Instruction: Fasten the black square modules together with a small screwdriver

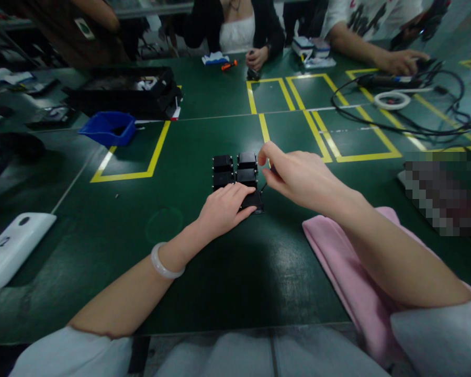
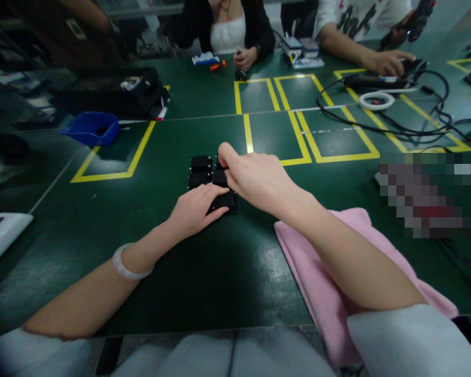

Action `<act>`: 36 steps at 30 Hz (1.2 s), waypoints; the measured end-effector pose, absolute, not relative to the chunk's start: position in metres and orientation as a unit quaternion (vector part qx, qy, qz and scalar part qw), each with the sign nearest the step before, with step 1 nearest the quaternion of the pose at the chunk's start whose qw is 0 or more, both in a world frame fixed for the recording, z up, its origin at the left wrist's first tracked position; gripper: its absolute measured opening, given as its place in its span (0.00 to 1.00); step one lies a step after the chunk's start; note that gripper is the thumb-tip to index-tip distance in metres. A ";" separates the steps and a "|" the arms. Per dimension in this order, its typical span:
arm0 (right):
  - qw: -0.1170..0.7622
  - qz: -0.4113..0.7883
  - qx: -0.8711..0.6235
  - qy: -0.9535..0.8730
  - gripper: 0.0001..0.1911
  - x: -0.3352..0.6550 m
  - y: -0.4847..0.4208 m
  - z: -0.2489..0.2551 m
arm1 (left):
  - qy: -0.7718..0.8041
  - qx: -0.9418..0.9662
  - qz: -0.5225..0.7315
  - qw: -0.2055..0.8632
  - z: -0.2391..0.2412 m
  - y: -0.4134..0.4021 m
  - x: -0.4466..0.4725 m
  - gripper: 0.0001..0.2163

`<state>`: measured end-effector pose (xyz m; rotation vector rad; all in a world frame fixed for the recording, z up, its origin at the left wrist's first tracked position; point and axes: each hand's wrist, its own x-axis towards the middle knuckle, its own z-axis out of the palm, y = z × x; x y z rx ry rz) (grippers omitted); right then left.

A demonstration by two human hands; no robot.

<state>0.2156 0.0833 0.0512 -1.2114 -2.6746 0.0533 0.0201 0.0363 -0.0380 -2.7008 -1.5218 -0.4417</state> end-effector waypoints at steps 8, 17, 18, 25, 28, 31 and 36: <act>0.091 0.015 -0.414 -0.905 0.14 0.215 0.082 0.053 | -0.485 -0.863 -0.142 0.005 -0.039 0.037 0.020 0.17; 0.109 0.033 -0.408 -0.906 0.14 0.215 0.082 0.052 | -0.488 -0.862 -0.139 0.004 -0.039 0.037 0.020 0.17; 0.107 0.029 -0.409 -0.906 0.14 0.215 0.082 0.052 | -0.487 -0.862 -0.140 0.005 -0.039 0.037 0.020 0.17; 0.097 0.012 -0.413 -0.905 0.15 0.215 0.082 0.052 | -0.486 -0.862 -0.143 0.003 -0.039 0.036 0.020 0.17; 0.107 0.025 -0.409 -0.906 0.15 0.215 0.082 0.052 | -0.486 -0.862 -0.142 0.002 -0.039 0.037 0.020 0.17; 0.107 0.024 -0.411 -0.905 0.14 0.214 0.082 0.052 | -0.486 -0.862 -0.143 0.003 -0.039 0.037 0.020 0.17; 0.099 0.014 -0.414 -0.905 0.14 0.215 0.083 0.051 | -0.487 -0.862 -0.142 0.003 -0.038 0.036 0.020 0.17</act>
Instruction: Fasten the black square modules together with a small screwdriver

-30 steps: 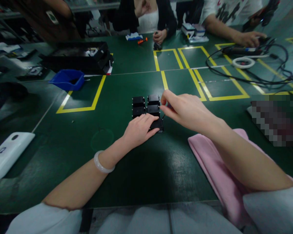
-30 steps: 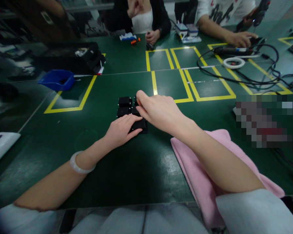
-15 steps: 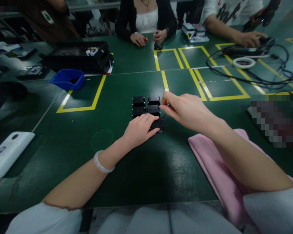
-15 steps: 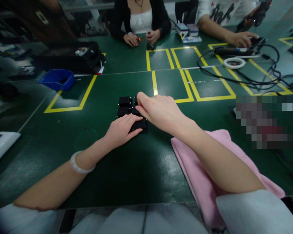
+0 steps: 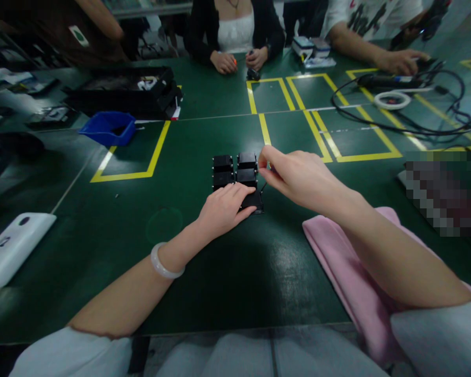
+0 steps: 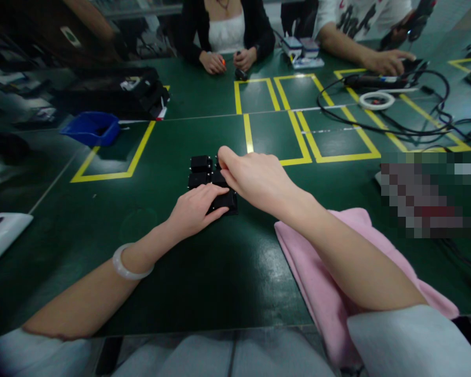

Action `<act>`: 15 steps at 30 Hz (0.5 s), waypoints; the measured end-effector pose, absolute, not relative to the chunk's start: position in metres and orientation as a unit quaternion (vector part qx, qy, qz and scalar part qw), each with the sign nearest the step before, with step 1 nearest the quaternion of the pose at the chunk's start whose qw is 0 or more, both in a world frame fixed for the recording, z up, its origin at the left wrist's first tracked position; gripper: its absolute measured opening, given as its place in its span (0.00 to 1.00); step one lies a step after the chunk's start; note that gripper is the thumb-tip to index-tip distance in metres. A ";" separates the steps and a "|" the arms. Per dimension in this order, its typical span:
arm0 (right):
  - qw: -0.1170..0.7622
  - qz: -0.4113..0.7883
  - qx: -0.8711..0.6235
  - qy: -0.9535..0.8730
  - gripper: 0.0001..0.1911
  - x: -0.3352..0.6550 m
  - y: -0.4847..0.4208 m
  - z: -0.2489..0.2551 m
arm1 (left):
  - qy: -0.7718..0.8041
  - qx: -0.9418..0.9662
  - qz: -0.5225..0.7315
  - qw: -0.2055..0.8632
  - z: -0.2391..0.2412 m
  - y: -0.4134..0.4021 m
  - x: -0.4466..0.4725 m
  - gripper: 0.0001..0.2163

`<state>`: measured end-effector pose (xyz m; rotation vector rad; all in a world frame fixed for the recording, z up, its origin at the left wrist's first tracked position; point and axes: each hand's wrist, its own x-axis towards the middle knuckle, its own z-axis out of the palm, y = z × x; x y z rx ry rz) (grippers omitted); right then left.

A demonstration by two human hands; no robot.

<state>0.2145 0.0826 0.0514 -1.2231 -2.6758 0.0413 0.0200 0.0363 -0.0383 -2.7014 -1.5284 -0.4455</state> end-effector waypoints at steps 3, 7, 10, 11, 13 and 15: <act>0.111 0.023 -0.407 -0.906 0.15 0.215 0.082 0.051 | -0.487 -0.862 -0.141 0.002 -0.038 0.036 0.020 0.17; 0.114 0.035 -0.403 -0.907 0.14 0.215 0.081 0.052 | -0.485 -0.863 -0.142 0.001 -0.039 0.037 0.020 0.17; 0.106 0.026 -0.410 -0.906 0.15 0.215 0.082 0.053 | -0.484 -0.863 -0.145 0.001 -0.039 0.037 0.020 0.16; 0.104 0.021 -0.413 -0.905 0.15 0.215 0.082 0.053 | -0.484 -0.863 -0.145 0.001 -0.039 0.037 0.020 0.16; 0.101 0.014 -0.415 -0.904 0.15 0.215 0.082 0.052 | -0.484 -0.863 -0.145 0.001 -0.038 0.037 0.020 0.16; 0.106 0.016 -0.413 -0.904 0.15 0.215 0.083 0.052 | -0.485 -0.863 -0.143 -0.001 -0.038 0.036 0.020 0.16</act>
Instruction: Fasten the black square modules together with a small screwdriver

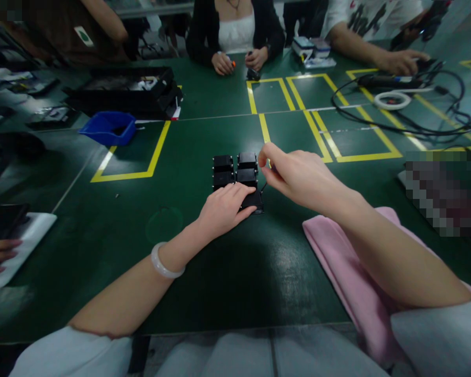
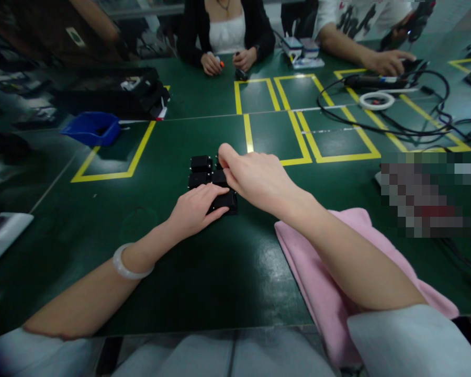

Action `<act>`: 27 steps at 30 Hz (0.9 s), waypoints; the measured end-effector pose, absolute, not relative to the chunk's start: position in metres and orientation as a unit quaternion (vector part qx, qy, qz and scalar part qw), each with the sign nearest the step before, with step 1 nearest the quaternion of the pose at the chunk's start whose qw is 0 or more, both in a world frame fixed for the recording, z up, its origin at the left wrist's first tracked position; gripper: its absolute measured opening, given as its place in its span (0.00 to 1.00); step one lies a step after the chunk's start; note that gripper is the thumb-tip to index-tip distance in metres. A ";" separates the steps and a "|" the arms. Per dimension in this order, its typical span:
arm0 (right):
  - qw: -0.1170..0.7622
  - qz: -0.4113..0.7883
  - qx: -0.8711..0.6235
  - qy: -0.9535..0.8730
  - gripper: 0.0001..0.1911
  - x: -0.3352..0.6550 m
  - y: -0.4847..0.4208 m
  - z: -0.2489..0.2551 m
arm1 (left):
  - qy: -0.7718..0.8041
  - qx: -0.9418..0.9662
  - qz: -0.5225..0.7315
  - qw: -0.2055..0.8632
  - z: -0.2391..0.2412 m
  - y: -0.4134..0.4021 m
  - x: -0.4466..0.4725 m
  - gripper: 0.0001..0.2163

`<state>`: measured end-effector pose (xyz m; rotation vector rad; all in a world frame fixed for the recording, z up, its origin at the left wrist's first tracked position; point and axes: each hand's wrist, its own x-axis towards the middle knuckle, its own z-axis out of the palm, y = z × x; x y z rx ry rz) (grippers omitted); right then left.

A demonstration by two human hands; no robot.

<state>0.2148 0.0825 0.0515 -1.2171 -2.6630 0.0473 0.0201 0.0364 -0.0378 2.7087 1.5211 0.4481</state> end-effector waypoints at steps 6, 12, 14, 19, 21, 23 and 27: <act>0.120 0.037 -0.405 -0.906 0.16 0.215 0.083 0.051 | 0.488 0.862 0.139 0.003 -0.038 0.037 0.020 0.16; 0.111 0.022 -0.410 -0.905 0.15 0.215 0.083 0.050 | 0.485 0.863 0.142 -0.001 -0.038 0.036 0.020 0.16; 0.118 0.032 -0.406 -0.906 0.16 0.215 0.083 0.050 | 0.485 0.863 0.140 -0.001 -0.037 0.036 0.020 0.16; 0.116 0.038 -0.407 -0.905 0.15 0.215 0.082 0.051 | 0.487 0.862 0.140 0.001 -0.037 0.036 0.020 0.16; 0.107 0.031 -0.410 -0.905 0.15 0.215 0.083 0.051 | 0.486 0.862 0.144 0.002 -0.038 0.036 0.020 0.16; 0.102 0.023 -0.413 -0.905 0.14 0.215 0.083 0.051 | 0.486 0.862 0.147 0.002 -0.038 0.036 0.020 0.16; 0.109 0.024 -0.411 -0.905 0.15 0.216 0.083 0.050 | 0.487 0.861 0.144 0.001 -0.038 0.036 0.020 0.17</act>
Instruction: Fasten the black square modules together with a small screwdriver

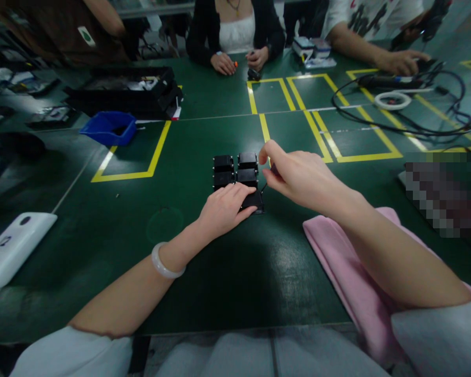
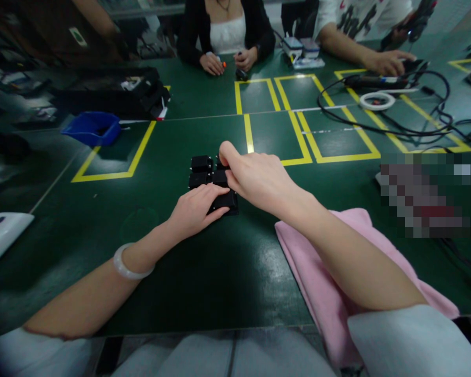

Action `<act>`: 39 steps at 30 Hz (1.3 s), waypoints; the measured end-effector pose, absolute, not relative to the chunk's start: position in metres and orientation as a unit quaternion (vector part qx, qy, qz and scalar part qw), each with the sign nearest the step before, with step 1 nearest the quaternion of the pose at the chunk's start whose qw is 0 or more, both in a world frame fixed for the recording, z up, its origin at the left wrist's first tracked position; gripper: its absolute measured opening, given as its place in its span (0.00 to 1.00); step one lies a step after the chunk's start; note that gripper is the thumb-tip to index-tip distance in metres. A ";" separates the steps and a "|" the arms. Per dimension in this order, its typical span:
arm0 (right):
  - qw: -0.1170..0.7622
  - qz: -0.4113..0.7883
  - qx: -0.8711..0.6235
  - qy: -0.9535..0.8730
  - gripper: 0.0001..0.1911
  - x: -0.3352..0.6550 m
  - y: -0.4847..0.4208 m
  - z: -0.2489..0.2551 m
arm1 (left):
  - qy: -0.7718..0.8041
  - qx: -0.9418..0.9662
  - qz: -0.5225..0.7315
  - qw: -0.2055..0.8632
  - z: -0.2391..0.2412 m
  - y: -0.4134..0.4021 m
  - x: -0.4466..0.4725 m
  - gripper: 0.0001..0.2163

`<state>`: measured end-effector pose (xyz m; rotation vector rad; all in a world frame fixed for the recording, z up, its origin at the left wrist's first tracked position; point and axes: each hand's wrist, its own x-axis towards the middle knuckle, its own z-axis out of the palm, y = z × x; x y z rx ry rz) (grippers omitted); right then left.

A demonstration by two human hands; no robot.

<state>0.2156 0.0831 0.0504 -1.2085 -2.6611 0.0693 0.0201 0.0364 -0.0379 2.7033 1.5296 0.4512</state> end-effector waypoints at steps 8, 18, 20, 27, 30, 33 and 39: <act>0.093 0.019 -0.413 -0.906 0.14 0.215 0.083 0.053 | 0.487 0.862 0.142 0.000 -0.038 0.037 0.020 0.16; 0.109 0.025 -0.406 -0.907 0.14 0.216 0.082 0.052 | 0.486 0.862 0.142 0.002 -0.038 0.036 0.020 0.16; 0.103 0.016 -0.410 -0.906 0.14 0.215 0.082 0.052 | 0.485 0.863 0.143 0.002 -0.038 0.036 0.020 0.17; 0.109 0.028 -0.410 -0.905 0.14 0.215 0.082 0.051 | 0.485 0.863 0.144 -0.001 -0.038 0.036 0.020 0.16; 0.113 0.036 -0.410 -0.905 0.15 0.215 0.082 0.051 | 0.483 0.864 0.143 -0.002 -0.038 0.037 0.020 0.16; 0.111 0.034 -0.407 -0.906 0.14 0.215 0.082 0.052 | 0.482 0.865 0.141 0.000 -0.039 0.037 0.020 0.16; 0.102 0.020 -0.414 -0.904 0.14 0.215 0.083 0.052 | 0.485 0.863 0.144 -0.001 -0.039 0.037 0.020 0.16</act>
